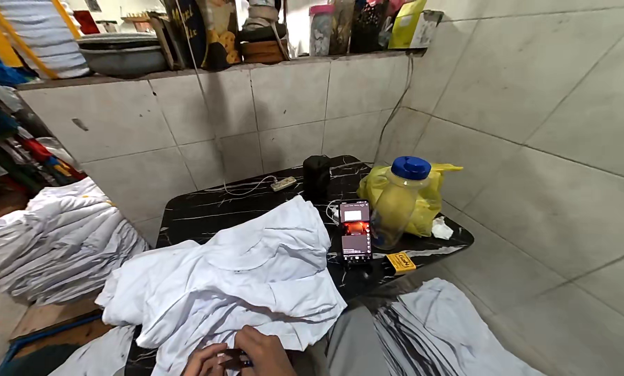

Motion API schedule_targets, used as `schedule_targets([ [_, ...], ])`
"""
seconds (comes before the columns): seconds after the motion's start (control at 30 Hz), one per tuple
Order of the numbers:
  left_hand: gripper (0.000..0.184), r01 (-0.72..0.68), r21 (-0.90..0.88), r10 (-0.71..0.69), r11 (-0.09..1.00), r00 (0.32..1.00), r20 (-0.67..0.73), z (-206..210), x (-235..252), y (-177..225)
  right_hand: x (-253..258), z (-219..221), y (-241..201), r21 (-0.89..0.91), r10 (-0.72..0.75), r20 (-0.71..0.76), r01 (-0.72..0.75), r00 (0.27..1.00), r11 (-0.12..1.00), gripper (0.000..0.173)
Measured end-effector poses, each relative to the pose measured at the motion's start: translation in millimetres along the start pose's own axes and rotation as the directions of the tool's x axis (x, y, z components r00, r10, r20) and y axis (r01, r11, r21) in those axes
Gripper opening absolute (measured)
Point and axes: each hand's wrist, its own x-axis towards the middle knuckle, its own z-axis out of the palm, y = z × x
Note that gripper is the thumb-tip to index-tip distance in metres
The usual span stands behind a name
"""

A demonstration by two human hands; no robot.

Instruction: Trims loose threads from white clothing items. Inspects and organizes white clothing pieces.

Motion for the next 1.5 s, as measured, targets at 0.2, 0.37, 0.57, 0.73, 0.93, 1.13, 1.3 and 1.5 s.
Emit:
schedule_targets([
  [0.2,0.037,-0.007,0.014,0.006,1.0,0.999,0.034,-2,-1,8,-1,-4,1,-0.031,-0.014,0.027,0.015,1.0,0.999,0.014],
  [0.37,0.033,0.016,-0.026,-0.016,1.0,1.0,-0.021,3,0,7,1,-6,2,0.115,0.098,0.038,-0.102,0.994,0.988,0.028],
  [0.57,0.029,0.01,0.041,-0.011,0.999,0.999,0.032,1,0,10,2,0,5,0.157,0.083,-0.048,-0.074,0.995,0.985,0.012],
  [0.73,0.034,0.011,0.054,-0.013,0.998,0.999,0.048,1,-3,7,2,1,0,0.071,0.059,0.004,-0.059,0.998,0.996,0.017],
  [0.93,0.047,-0.019,0.083,0.015,0.996,0.999,0.044,4,-2,5,1,-3,-4,0.039,0.075,0.034,-0.077,0.997,0.996,0.019],
  [1.13,0.052,-0.014,0.078,0.011,0.997,0.999,0.039,4,-1,3,5,-1,0,0.133,0.124,0.099,-0.137,0.987,0.982,0.03],
  [1.3,0.052,-0.005,0.092,0.001,0.996,0.999,0.038,4,-1,3,6,7,1,0.268,0.193,0.0,-0.186,0.981,0.945,0.028],
  [1.5,0.051,-0.01,0.109,0.005,0.994,0.999,0.054,3,-2,1,3,10,0,0.165,0.155,0.028,-0.157,0.988,0.974,0.013],
])
